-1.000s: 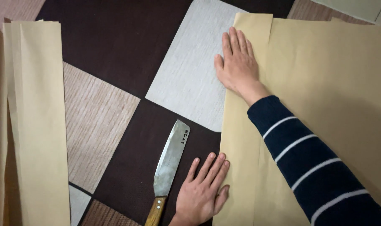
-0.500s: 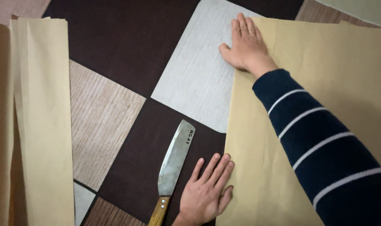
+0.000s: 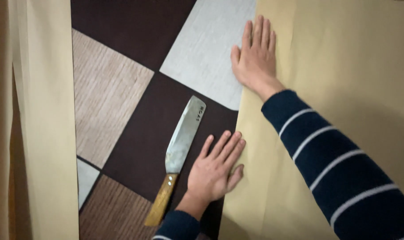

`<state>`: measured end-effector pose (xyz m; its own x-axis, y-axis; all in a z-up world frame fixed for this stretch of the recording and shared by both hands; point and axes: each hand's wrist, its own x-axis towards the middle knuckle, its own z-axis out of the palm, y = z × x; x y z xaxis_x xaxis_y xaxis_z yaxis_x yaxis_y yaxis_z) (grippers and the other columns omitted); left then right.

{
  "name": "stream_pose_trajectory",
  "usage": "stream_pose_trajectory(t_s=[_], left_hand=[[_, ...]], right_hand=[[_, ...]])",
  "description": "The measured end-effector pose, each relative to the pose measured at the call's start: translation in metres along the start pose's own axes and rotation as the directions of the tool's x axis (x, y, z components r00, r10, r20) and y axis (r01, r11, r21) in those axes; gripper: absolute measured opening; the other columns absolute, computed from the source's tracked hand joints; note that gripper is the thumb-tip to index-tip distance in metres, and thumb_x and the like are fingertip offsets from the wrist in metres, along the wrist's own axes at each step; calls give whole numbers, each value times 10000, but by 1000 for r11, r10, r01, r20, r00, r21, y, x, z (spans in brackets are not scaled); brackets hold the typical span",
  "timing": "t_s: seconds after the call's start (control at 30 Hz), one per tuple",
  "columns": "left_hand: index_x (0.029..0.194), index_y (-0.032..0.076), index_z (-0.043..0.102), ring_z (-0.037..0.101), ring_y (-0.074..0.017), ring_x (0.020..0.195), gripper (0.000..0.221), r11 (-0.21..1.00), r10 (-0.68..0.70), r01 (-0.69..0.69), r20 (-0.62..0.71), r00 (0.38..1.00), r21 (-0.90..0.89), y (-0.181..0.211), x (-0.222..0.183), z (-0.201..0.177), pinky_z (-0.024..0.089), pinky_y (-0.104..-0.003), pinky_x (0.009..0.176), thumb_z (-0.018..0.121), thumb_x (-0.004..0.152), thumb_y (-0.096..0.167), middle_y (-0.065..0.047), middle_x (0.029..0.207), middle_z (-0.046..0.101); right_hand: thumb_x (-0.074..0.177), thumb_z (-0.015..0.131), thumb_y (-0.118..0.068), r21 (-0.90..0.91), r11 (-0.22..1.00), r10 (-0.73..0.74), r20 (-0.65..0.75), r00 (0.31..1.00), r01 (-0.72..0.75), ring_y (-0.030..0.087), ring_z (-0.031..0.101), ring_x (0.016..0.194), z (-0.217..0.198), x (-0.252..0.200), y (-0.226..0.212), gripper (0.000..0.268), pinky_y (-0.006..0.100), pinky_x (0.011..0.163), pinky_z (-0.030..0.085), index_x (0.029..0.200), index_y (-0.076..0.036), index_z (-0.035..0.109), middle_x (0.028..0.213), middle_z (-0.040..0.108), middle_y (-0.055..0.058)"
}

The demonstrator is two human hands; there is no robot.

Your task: Cutting and folding brown paper strips on a floor mat.

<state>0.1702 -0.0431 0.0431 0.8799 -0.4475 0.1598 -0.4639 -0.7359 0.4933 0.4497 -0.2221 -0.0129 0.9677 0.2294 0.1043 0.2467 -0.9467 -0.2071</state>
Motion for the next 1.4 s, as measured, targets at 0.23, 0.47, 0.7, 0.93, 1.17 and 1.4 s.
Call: stream_pose_trajectory(t_s=[0.23,0.47,0.7,0.93,1.17,1.4], left_hand=[[1707,124,545,388,-249,1702,662,996,27,-22,-52,998,88,-2,-9,15,239,-519,1398,570,1113,416,-51,1811,490],[1748,222,510,405,-251,1704,697,967,110,-82,-102,989,242,-15,-16,39,221,-553,1402,477,1100,477,-12,1811,508],[1824,295,345,238,-211,1771,708,929,61,-73,46,997,361,-23,-23,51,176,-564,1429,332,1159,540,62,1905,322],[1803,161,373,225,-326,1761,652,949,-45,18,76,996,314,48,-120,27,173,-609,1403,394,1181,354,-85,1891,337],[1832,137,280,189,-321,1745,675,973,-33,-9,175,984,233,85,-261,27,123,-608,1359,372,1215,394,-93,1901,268],[1750,213,485,328,-320,1716,658,947,0,-5,16,1000,322,57,-226,22,230,-648,1353,522,1134,440,-30,1815,473]], right_hand=[[1172,390,-345,-33,999,-4,88,996,7,484,11,1734,-14,-92,-21,827,572,1419,8,1762,190,165,1855,69,397],[1127,514,-269,-5,990,-138,13,990,138,470,241,1732,-31,-212,-23,715,613,1386,195,1749,64,398,1845,316,321],[1116,516,-465,-78,980,-181,38,983,183,445,263,1734,-46,-360,-72,743,642,1365,210,1745,-74,443,1868,323,233],[1160,419,-482,-106,981,-138,219,966,164,419,171,1762,-55,-371,-78,757,645,1385,127,1787,-63,354,1907,217,217],[1197,316,-507,-55,992,-82,388,918,112,421,59,1778,-62,-365,-79,780,654,1390,49,1823,-48,241,1927,95,218],[1147,480,-549,23,985,-172,226,959,171,480,143,1759,-66,-346,-70,844,707,1376,139,1818,-68,306,1915,173,243]])
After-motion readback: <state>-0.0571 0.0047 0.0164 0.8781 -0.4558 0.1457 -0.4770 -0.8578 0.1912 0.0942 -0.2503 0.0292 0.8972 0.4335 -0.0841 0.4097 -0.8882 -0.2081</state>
